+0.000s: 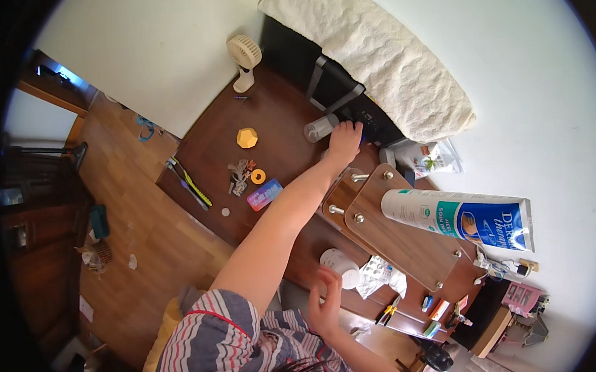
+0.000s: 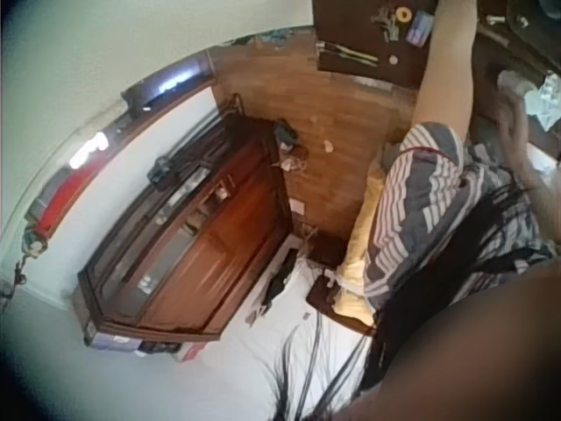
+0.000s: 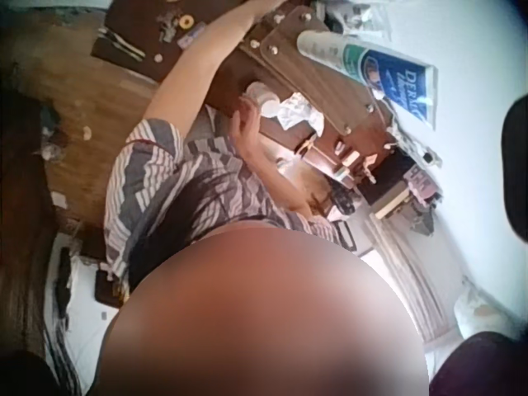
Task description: The person assembles a small wooden shelf by attaching metal rods and securing them with pliers. They then place various personal items, including bottles, a tube, and small containers, onto the completed shelf.
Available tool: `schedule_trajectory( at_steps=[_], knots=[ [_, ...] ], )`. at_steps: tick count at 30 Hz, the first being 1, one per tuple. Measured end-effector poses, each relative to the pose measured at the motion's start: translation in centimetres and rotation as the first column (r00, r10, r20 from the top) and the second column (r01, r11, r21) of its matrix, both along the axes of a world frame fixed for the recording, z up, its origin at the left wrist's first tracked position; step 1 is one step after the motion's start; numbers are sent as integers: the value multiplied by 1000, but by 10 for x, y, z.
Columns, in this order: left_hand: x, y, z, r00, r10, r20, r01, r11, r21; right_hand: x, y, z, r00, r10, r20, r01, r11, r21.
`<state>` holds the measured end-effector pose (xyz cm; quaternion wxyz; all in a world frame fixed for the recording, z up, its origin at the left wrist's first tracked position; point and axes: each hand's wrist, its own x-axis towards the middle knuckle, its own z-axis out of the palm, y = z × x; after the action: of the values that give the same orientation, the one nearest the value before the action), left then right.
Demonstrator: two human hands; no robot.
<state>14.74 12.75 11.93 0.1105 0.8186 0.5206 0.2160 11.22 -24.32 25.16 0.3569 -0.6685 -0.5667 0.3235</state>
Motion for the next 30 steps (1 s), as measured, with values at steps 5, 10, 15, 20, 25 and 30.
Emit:
schedule_trajectory(
  at_steps=[5, 10, 15, 20, 25, 30],
  knots=[
    [-32, -7, 39, 900, -39, 434, 12, 998, 66, -3, 2, 8, 988, -117, -97, 120, 993, 16],
    [-130, -65, 94, 506, 216, 835, 1, 968, -251, -22, 15, 23, 918, -218, -331, 210, 976, -61],
    [-215, -172, 123, 316, 672, 670, 690, 321, -648, -46, 63, 35, 975, -144, -166, 150, 988, 23],
    [-235, -220, 133, 541, 550, 636, 631, 235, -740, -54, 73, 58, 995, 85, 51, -84, 996, -17],
    [-247, -238, 150, 634, 469, 614, 623, 159, -766, -61, 51, 63, 997, 78, 30, -78, 997, 16],
    [-234, -281, 163, 515, 241, 823, 654, 510, -558, -56, 21, 61, 995, -24, 92, 22, 1000, 22]
  ],
)
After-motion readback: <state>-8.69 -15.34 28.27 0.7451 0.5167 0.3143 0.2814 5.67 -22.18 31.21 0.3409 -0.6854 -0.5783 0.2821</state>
